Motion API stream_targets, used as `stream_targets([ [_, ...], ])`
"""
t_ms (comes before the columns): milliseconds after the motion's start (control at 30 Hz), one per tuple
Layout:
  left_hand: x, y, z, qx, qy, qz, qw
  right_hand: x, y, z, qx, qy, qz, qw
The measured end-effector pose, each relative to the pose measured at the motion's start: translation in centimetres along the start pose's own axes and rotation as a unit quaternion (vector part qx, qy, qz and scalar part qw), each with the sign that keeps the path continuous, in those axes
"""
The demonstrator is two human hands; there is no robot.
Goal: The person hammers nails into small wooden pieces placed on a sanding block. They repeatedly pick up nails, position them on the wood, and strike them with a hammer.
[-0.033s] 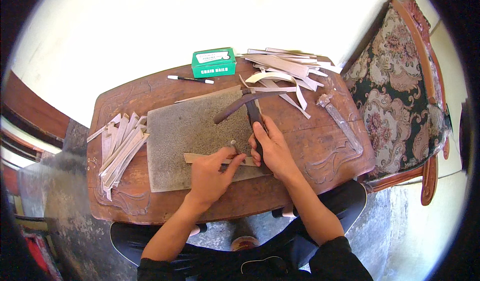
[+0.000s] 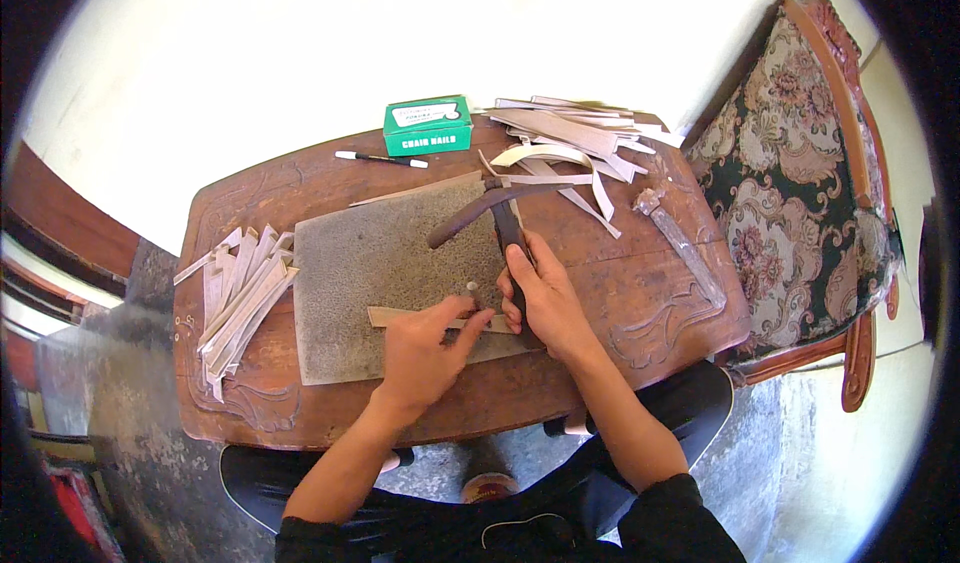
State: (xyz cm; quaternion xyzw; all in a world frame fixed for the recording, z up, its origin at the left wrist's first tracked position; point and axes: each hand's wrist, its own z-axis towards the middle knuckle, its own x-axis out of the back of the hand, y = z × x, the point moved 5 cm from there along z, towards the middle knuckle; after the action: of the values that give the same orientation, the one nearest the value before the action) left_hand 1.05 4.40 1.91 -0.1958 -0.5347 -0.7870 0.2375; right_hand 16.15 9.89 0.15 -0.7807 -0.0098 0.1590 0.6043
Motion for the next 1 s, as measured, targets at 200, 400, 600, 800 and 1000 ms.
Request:
stream_targets([
  [200, -0.2, 0.7, 0.4, -0.066, 0.032, 0.004, 0.997, 0.2, -0.1, 0.1, -0.015, 0.008, -0.015, 1.000],
  [400, -0.3, 0.6, 0.4, -0.058, 0.014, 0.007, 0.998, 0.5, -0.7, 0.0, -0.012, 0.004, -0.001, 1.000],
  [600, -0.2, 0.5, 0.3, -0.059, 0.025, -0.021, 0.998, 1.9, -7.4, -3.2, 0.140, 0.020, -0.254, 0.957],
  [800, -0.2, 0.7, 0.4, -0.074, 0.029, -0.028, 0.996, -0.1, -14.0, -8.4, 0.192, -0.007, -0.457, 0.868],
  [1000, -0.2, 0.9, 0.5, -0.079, 0.033, -0.036, 0.996, -0.7, -14.4, -9.7, 0.259, -0.039, -0.493, 0.830],
])
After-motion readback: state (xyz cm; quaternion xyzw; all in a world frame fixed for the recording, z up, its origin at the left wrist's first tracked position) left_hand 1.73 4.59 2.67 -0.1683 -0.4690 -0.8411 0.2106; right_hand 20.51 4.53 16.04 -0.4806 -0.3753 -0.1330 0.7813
